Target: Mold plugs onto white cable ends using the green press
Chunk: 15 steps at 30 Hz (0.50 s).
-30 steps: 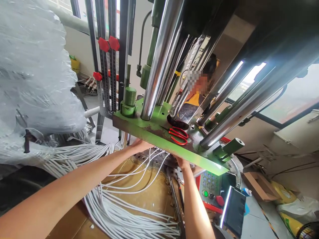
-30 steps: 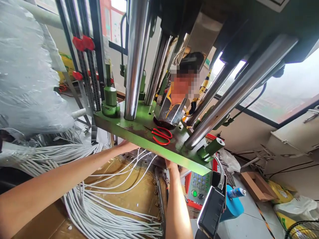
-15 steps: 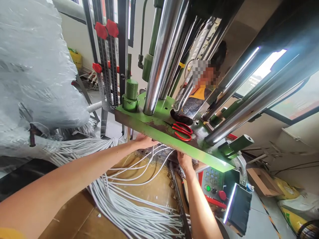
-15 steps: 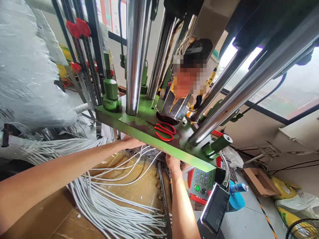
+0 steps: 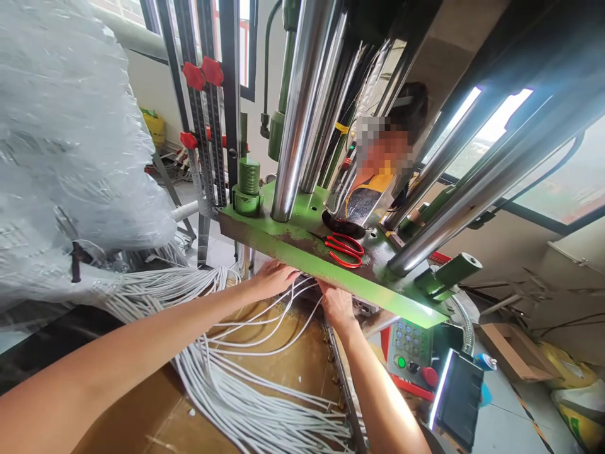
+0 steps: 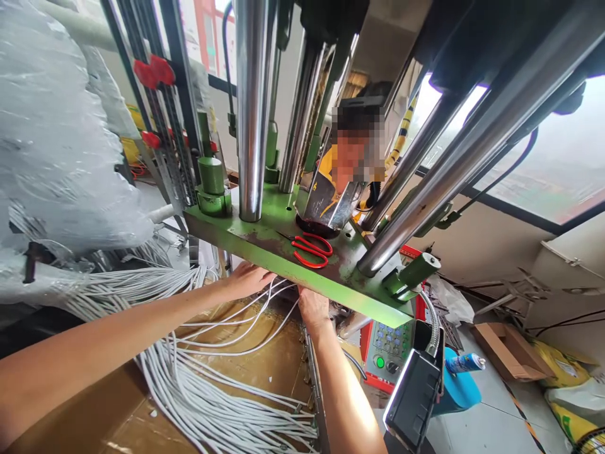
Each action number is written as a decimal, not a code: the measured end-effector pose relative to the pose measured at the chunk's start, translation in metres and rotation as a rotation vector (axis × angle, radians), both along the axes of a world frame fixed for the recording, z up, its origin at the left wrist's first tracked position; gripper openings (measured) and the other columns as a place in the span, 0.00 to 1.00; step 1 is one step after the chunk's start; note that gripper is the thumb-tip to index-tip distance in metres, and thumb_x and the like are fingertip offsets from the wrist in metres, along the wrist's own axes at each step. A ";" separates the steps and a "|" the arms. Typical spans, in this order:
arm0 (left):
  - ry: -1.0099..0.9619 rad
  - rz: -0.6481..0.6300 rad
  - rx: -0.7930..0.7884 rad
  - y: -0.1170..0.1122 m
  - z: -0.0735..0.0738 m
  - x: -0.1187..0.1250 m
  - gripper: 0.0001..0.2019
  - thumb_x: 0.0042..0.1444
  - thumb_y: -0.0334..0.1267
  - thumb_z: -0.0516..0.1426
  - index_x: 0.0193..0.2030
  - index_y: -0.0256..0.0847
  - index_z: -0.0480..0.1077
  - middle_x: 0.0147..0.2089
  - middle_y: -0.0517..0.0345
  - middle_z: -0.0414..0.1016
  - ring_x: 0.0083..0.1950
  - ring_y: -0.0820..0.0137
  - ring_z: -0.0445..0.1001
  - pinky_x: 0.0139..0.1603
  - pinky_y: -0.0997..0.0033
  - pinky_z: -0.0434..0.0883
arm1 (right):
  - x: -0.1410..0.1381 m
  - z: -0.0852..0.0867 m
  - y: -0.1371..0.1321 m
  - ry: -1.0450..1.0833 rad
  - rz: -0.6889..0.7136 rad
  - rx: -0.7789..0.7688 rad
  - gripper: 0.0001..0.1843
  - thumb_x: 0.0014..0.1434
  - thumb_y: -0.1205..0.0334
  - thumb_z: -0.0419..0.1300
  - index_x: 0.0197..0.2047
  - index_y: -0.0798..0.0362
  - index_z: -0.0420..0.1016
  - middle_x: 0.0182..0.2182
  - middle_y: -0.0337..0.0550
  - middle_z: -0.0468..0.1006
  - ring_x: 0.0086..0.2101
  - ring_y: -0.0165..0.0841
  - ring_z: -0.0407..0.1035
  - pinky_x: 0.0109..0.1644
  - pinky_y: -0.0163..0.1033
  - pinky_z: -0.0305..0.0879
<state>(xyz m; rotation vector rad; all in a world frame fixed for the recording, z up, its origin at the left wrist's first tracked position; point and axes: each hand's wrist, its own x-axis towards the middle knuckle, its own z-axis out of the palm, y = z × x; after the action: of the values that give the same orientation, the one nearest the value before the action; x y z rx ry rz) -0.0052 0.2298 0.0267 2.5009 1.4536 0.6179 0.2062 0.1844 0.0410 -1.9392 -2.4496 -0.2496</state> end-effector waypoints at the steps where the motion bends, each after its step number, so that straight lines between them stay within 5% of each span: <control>1: -0.002 0.034 -0.012 -0.005 -0.001 -0.005 0.16 0.63 0.43 0.48 0.41 0.40 0.76 0.41 0.46 0.79 0.43 0.59 0.76 0.44 0.65 0.66 | -0.003 0.000 0.001 -0.008 0.005 -0.002 0.29 0.62 0.72 0.49 0.64 0.44 0.62 0.57 0.52 0.72 0.56 0.43 0.65 0.62 0.49 0.56; 6: 0.019 -0.009 -0.143 -0.025 -0.010 -0.012 0.15 0.58 0.41 0.53 0.25 0.42 0.75 0.22 0.59 0.74 0.25 0.70 0.71 0.27 0.74 0.59 | -0.008 -0.005 0.004 -0.015 -0.017 -0.027 0.28 0.62 0.72 0.49 0.64 0.45 0.63 0.53 0.54 0.75 0.53 0.44 0.68 0.58 0.49 0.60; 10: 0.030 -0.013 -0.156 -0.023 -0.013 0.007 0.15 0.55 0.32 0.50 0.22 0.40 0.73 0.23 0.56 0.74 0.26 0.70 0.70 0.29 0.72 0.59 | -0.011 -0.005 0.007 -0.004 -0.050 -0.024 0.27 0.62 0.72 0.48 0.62 0.46 0.66 0.55 0.55 0.73 0.55 0.45 0.66 0.57 0.50 0.60; 15: 0.082 0.008 -0.166 -0.017 -0.005 0.005 0.08 0.50 0.34 0.56 0.23 0.42 0.75 0.23 0.55 0.75 0.25 0.67 0.72 0.29 0.70 0.63 | 0.003 -0.003 0.001 0.025 -0.078 -0.013 0.26 0.60 0.74 0.48 0.59 0.50 0.69 0.48 0.52 0.78 0.49 0.41 0.71 0.54 0.43 0.63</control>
<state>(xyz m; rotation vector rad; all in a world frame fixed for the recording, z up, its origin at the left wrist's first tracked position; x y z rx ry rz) -0.0005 0.2124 0.0220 2.4192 1.4776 0.3832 0.2095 0.1849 0.0381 -2.0324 -2.3693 -0.2099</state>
